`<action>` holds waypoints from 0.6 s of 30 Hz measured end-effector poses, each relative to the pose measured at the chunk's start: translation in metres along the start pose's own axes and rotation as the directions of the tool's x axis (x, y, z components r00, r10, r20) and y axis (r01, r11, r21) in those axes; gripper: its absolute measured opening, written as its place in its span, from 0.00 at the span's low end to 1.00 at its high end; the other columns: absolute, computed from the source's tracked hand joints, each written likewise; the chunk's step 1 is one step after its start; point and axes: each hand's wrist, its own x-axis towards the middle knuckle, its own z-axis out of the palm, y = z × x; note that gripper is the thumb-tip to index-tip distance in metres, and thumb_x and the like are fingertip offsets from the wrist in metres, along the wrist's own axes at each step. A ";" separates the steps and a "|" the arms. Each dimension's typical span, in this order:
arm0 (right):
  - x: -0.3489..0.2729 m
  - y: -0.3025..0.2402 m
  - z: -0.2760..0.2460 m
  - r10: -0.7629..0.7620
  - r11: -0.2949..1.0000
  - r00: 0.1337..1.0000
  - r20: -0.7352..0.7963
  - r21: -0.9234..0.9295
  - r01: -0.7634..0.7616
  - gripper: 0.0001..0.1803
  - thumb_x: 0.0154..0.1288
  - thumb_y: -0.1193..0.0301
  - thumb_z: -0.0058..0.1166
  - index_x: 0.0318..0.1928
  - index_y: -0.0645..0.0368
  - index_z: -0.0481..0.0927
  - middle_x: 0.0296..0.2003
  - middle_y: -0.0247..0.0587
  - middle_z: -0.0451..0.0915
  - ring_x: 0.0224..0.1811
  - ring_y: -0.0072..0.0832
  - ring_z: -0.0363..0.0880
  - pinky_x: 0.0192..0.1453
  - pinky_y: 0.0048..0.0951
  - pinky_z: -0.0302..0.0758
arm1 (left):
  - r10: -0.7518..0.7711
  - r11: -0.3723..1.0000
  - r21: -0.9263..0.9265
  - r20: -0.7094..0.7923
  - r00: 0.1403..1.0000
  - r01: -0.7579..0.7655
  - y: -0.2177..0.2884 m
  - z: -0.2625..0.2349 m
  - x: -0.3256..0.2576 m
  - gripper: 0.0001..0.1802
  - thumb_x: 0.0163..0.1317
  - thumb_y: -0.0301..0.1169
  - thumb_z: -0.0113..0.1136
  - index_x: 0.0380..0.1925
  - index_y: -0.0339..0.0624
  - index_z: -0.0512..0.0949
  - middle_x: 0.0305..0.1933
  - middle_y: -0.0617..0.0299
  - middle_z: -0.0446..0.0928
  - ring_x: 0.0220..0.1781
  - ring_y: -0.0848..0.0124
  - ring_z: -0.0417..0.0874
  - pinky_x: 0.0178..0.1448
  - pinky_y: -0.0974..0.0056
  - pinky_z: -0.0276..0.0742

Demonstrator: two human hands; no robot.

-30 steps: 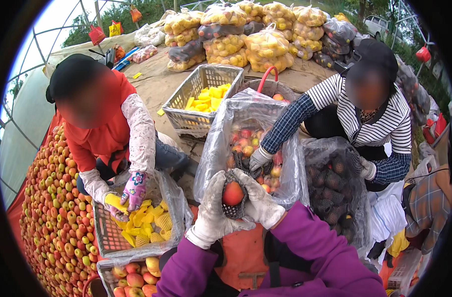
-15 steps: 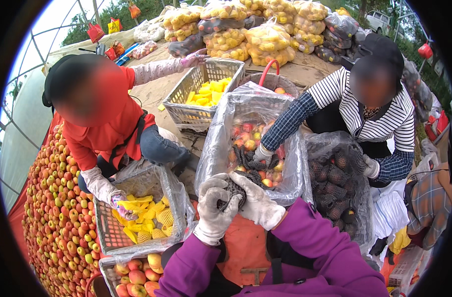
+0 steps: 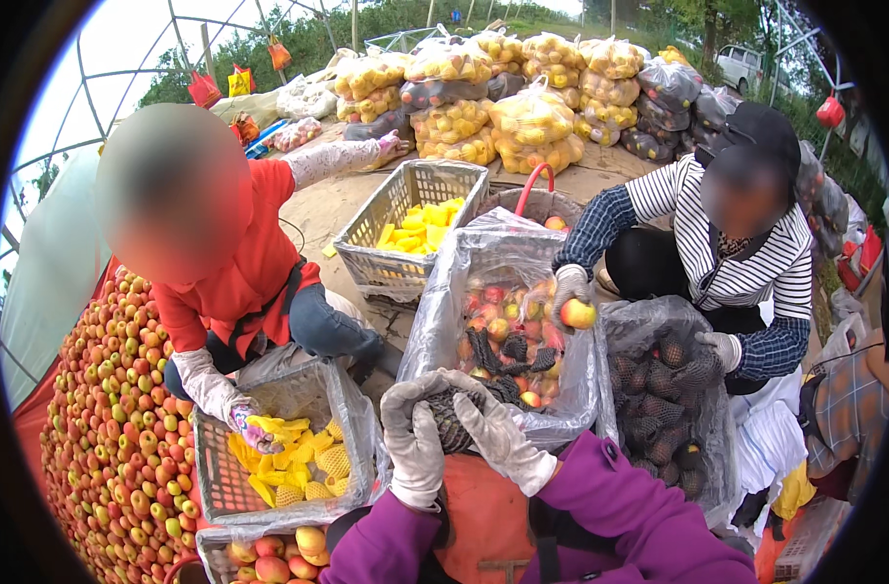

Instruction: The person picks apples from a large pile and places them into black foam nets, then puts the netted apples into a plastic-lined basket. Other workers nearby are also packing apples into yellow foam nets and bags.

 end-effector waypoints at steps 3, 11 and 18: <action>-0.002 0.000 0.005 -0.027 0.994 1.000 0.013 0.107 0.025 0.27 0.69 0.64 0.56 0.64 0.59 0.66 0.56 0.37 0.73 0.59 0.24 0.70 0.64 0.29 0.68 | -0.061 0.994 0.090 -0.038 0.997 0.064 -0.002 -0.006 -0.002 0.15 0.70 0.25 0.44 0.55 0.39 0.68 0.51 0.55 0.77 0.52 0.69 0.78 0.59 0.64 0.72; -0.006 0.009 0.003 0.106 0.986 0.994 -0.025 0.132 -0.102 0.23 0.66 0.69 0.59 0.59 0.59 0.71 0.50 0.35 0.77 0.53 0.21 0.74 0.58 0.26 0.72 | 0.062 0.975 0.211 0.025 0.998 -0.066 -0.003 -0.001 -0.011 0.15 0.73 0.32 0.46 0.54 0.37 0.73 0.54 0.54 0.77 0.57 0.66 0.76 0.62 0.62 0.71; -0.030 0.000 -0.029 0.134 0.898 0.987 -0.087 0.432 -0.084 0.17 0.68 0.69 0.54 0.55 0.59 0.73 0.46 0.32 0.77 0.50 0.21 0.75 0.55 0.24 0.74 | 0.303 0.718 0.419 0.531 0.791 -0.556 0.007 0.024 -0.005 0.15 0.66 0.32 0.52 0.50 0.40 0.76 0.53 0.48 0.77 0.57 0.46 0.76 0.64 0.47 0.70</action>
